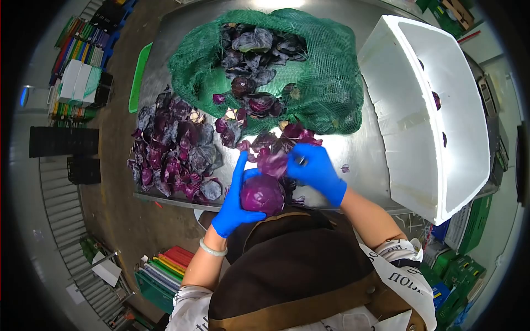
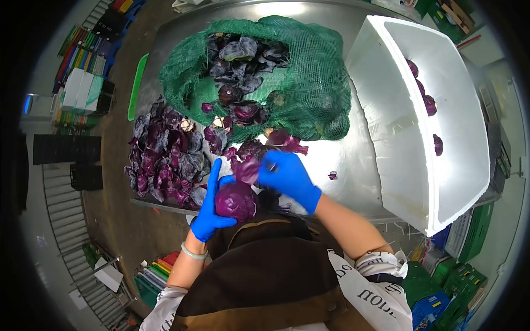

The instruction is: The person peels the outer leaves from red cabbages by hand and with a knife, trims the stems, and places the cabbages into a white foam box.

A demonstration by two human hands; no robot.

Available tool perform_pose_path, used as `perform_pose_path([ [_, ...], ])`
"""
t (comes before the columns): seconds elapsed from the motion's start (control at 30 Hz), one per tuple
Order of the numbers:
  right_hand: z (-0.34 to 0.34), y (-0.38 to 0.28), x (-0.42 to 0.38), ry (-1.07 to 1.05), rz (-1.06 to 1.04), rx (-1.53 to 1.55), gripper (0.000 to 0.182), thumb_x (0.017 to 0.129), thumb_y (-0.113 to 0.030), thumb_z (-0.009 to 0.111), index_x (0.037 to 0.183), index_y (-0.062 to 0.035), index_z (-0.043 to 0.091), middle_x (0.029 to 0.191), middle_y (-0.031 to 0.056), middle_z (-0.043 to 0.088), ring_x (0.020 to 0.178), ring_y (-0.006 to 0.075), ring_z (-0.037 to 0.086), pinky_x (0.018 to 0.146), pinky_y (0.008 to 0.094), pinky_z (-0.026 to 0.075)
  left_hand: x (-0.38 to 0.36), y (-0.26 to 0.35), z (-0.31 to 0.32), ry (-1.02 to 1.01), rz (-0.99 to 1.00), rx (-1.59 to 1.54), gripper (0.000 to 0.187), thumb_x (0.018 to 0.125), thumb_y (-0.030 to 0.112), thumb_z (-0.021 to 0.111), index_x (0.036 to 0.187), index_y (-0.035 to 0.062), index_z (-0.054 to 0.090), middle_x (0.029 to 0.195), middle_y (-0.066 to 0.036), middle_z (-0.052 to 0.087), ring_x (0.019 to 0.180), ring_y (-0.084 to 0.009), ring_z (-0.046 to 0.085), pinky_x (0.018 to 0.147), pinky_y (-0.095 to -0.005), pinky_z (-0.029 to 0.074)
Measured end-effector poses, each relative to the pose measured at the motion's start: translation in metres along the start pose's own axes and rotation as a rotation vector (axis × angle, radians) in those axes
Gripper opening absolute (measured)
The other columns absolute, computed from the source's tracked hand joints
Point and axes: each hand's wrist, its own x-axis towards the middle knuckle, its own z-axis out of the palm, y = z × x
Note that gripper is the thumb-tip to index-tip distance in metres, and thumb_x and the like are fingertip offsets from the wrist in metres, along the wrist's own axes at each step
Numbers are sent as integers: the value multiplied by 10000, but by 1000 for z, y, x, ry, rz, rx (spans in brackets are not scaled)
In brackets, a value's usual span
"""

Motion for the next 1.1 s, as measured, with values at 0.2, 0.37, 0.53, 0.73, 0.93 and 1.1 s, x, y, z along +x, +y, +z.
perform_pose_path([
  [0.2, -1, 10, -13, -28, 160, 205, 345, 786, -132, 709, 1104, -20, 637, 808, 68, 673, 695, 78, 604, 667, 267, 523, 11, 9, -1, 212, 258, 58, 1300, 549, 243, 898, 1532, 136, 55, 1429, -131, 345, 1258, -265, 455, 1044, -401, 429],
  [0.37, 17, -31, -25, 50, -241, -205, 392, 754, -190, 721, 1110, -51, 630, 812, 79, 681, 676, 184, 662, 650, 296, 533, 18, 5, 2, 214, 232, 82, 1248, 557, 222, 886, 1525, 109, 107, 1398, -119, 382, 1265, -258, 446, 1066, -399, 403],
  [0.53, 14, -17, -13, 116, -125, -108, 236, 742, -174, 701, 930, -53, 628, 771, 109, 647, 663, 217, 662, 589, 337, 512, 13, 7, 4, 219, 109, -253, 1075, 624, 291, 807, 1504, 122, 213, 1376, -128, 439, 1251, -290, 468, 1067, -427, 399],
  [0.73, -13, 7, 11, 70, -46, -246, 600, 744, -225, 785, 1262, -46, 542, 1114, 117, 661, 986, 192, 637, 835, 339, 510, 11, -23, -10, 393, -47, 237, 650, 828, 471, 546, 1346, 88, 456, 1278, -141, 541, 1169, -330, 533, 982, -464, 451],
  [0.93, 10, -7, 5, -278, -192, 272, 763, 750, -212, 814, 1396, -51, 439, 1135, 110, 646, 966, 204, 644, 825, 314, 518, 18, -12, 22, 55, 118, 118, 550, 916, 470, 488, 1277, 55, 468, 1119, -138, 616, 980, -257, 635, 829, -408, 530],
  [1.1, -48, 4, -25, -202, 302, 650, 567, 743, -99, 714, 1273, -6, 534, 755, 23, 613, 583, 83, 570, 510, 234, 450, 35, -18, 14, -144, -461, -439, 736, 973, 615, 263, 1240, -21, 520, 903, -199, 666, 768, -253, 662, 740, -338, 521],
])
